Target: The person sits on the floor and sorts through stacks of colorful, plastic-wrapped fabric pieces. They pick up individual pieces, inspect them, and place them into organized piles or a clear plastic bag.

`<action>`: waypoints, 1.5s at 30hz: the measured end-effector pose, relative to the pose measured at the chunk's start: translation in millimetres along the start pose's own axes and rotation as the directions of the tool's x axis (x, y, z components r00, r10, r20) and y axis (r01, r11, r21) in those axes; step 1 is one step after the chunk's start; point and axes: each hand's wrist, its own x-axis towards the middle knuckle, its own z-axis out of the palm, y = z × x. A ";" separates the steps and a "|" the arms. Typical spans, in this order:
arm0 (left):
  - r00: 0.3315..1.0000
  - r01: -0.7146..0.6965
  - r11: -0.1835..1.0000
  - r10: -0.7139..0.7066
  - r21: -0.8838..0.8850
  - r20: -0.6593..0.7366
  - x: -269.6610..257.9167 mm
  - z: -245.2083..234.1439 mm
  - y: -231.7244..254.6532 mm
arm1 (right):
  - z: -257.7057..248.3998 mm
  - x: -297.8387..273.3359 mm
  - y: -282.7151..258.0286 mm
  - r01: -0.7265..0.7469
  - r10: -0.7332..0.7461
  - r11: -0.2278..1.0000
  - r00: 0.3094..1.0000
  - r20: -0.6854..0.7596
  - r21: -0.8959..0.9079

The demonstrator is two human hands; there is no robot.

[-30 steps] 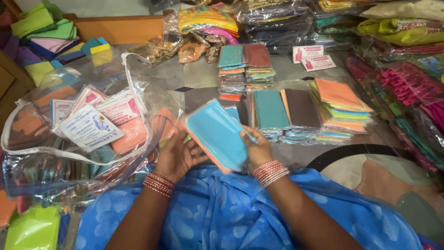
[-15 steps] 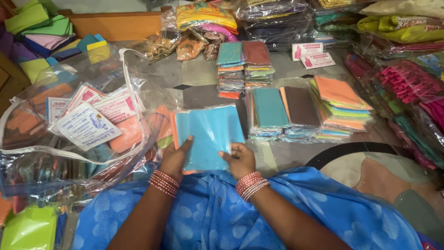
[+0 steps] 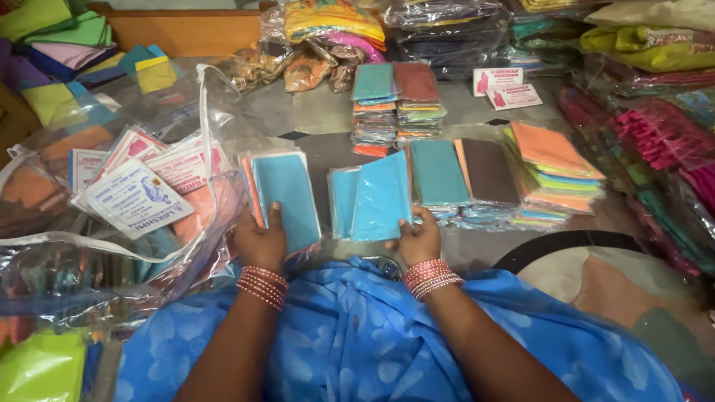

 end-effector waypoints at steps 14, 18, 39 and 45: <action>0.997 0.074 0.997 -0.074 -0.004 0.034 1.5 5.8 13.7 | 23.1 28.4 30.3 -0.041 0.053 0.976 0.997 0.051 -0.215; 0.998 0.050 0.998 -0.051 0.028 0.043 1.4 4.6 21.8 | 19.6 15.8 23.6 0.168 -0.230 0.635 0.973 0.023 -0.754; 0.998 0.055 0.998 -0.056 0.026 0.042 0.2 4.5 24.1 | 21.3 5.2 17.2 0.379 -0.279 0.435 0.919 0.278 -0.817; 0.996 0.067 0.998 -0.066 -0.005 0.053 0.6 4.1 27.4 | 23.7 -2.6 11.1 0.409 -0.386 0.468 0.892 0.235 -0.784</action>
